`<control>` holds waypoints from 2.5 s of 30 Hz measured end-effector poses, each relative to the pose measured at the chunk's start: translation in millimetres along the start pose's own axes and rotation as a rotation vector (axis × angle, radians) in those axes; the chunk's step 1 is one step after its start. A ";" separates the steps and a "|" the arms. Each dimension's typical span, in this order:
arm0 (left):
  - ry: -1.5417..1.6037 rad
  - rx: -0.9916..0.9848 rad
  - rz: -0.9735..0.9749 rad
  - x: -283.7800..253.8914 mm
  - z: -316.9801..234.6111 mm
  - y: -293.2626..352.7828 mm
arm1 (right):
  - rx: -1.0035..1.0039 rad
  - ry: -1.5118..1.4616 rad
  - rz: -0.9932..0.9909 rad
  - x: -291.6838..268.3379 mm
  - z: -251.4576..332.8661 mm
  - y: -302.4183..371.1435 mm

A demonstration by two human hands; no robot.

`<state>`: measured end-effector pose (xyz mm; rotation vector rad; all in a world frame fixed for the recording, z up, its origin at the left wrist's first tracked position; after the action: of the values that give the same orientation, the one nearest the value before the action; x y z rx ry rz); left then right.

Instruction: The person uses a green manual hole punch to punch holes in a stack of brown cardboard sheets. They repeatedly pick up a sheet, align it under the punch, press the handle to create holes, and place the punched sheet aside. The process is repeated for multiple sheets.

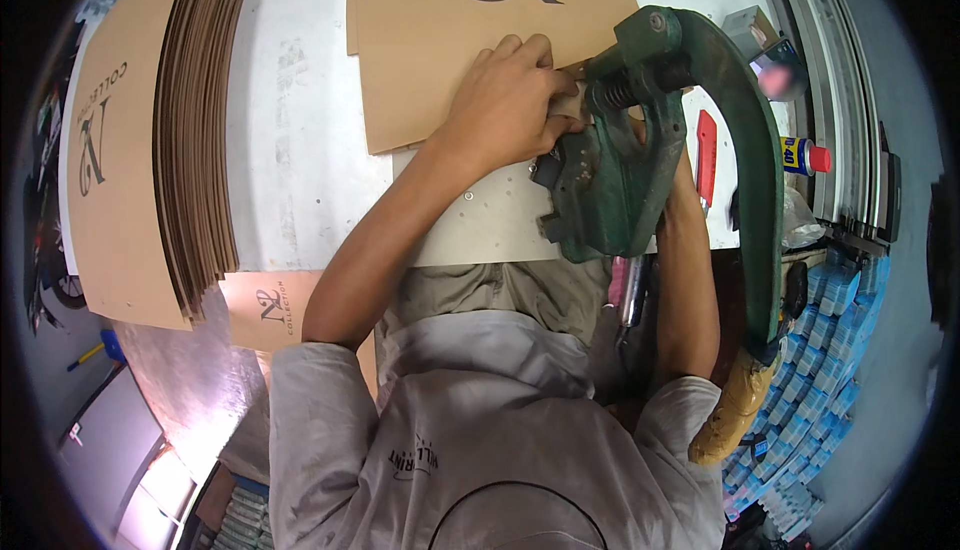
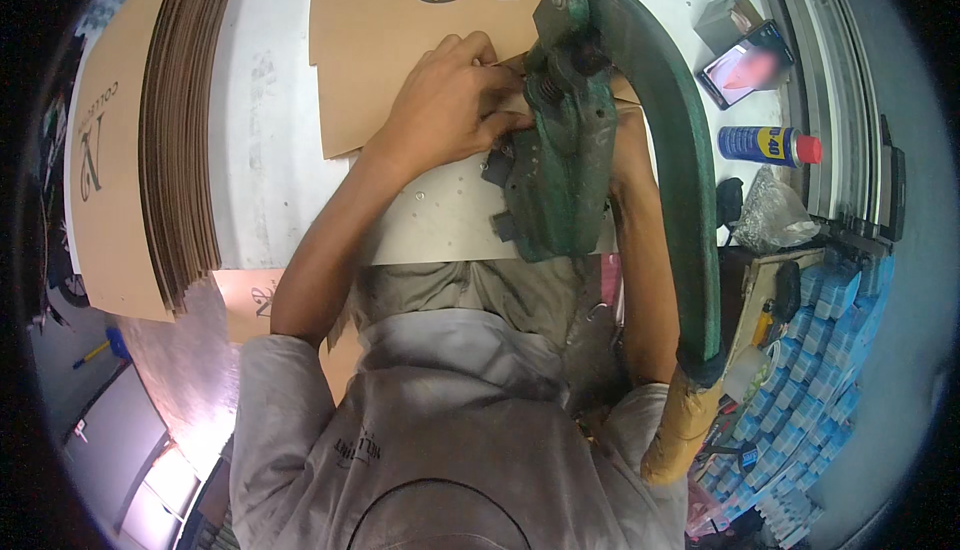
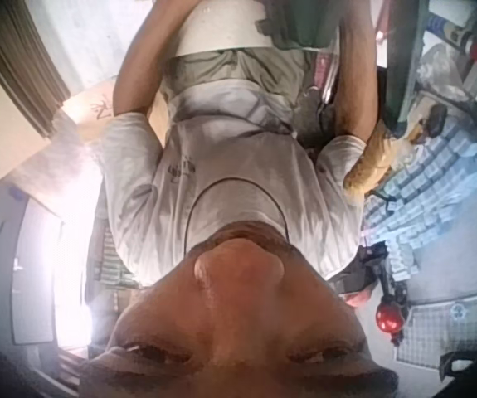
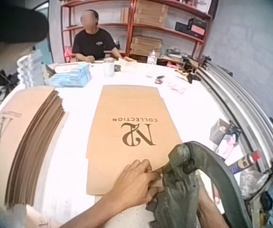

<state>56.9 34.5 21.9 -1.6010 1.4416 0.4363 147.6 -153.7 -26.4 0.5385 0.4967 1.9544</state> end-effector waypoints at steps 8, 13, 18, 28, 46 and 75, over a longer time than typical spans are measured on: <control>-0.029 0.004 -0.009 2.0 3.1 0.3 | -0.147 0.121 0.064 7.2 5.0 -0.7; -0.043 0.016 -0.043 5.1 3.3 -2.4 | -0.176 0.245 0.012 -4.6 0.5 -5.7; -0.090 0.016 -0.042 8.5 0.6 -4.7 | -0.007 0.723 -0.199 -52.3 43.4 28.5; -0.082 0.051 -0.023 7.3 -1.7 -6.4 | -0.994 1.676 -0.090 49.8 37.7 200.7; -0.459 0.093 0.024 -8.5 28.2 51.2 | -0.434 0.896 -0.456 -68.7 2.2 42.4; -0.164 0.088 -0.203 -11.3 9.5 10.4 | 0.060 -0.131 -0.055 10.3 12.7 -2.4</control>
<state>47.4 49.8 21.6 -1.5837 1.1471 0.3714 152.5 -142.1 -15.8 0.6789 0.4834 1.8431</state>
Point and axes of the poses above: each hand's wrist, its own y-axis away from the middle knuckle, its own x-axis out of the palm, z = x × y, the point moved 6 cm from there along -y, towards the middle knuckle, and after that the axes turned 12 degrees about x, right-handed, at the moved point
